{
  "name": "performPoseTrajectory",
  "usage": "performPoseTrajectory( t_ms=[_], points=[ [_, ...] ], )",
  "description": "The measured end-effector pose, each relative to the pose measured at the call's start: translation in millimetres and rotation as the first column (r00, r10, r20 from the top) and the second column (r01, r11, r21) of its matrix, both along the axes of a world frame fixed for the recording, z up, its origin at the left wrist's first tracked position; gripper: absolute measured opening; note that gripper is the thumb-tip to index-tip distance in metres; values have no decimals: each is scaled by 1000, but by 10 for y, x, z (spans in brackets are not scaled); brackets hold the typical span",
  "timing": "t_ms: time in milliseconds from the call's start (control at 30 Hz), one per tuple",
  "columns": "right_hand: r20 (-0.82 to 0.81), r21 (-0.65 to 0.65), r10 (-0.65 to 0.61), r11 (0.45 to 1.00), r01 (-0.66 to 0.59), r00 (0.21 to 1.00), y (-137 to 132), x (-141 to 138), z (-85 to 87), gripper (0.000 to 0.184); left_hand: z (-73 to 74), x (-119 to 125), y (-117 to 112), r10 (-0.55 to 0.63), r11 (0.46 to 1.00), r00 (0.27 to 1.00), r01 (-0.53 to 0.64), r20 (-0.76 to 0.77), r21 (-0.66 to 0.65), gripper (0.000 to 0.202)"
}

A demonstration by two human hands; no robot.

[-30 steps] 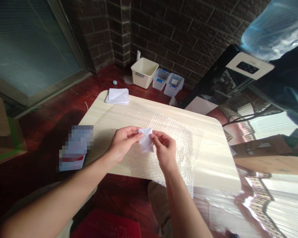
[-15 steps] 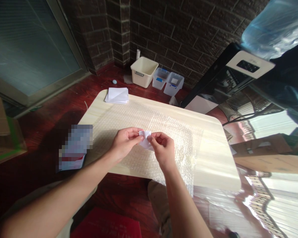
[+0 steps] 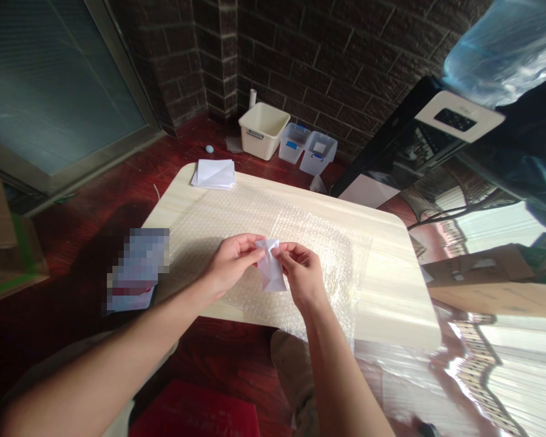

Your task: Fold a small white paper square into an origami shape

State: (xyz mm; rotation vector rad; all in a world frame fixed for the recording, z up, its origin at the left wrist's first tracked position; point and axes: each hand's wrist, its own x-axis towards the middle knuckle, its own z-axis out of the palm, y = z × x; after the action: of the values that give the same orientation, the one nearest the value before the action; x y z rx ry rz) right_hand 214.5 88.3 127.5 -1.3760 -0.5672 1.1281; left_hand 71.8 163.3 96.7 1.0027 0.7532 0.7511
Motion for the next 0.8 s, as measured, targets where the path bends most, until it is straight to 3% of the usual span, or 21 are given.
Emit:
performPoseTrajectory(
  t_ms=[133,433,800],
  points=[
    [4,-28,35,999,-35,999,-3,-1,16,35,-16,-2,-9,-2,998,1000,1,-21,-62,37],
    [162,1,25,1000,-25,987,-25,-12,-46,30,-123,-23,8,54,995,993,-45,-103,86,48],
    [268,8,-38,999,37,963,-32,24,-101,34,-57,-4,2,65,997,995,-62,-73,39,42]
  ],
)
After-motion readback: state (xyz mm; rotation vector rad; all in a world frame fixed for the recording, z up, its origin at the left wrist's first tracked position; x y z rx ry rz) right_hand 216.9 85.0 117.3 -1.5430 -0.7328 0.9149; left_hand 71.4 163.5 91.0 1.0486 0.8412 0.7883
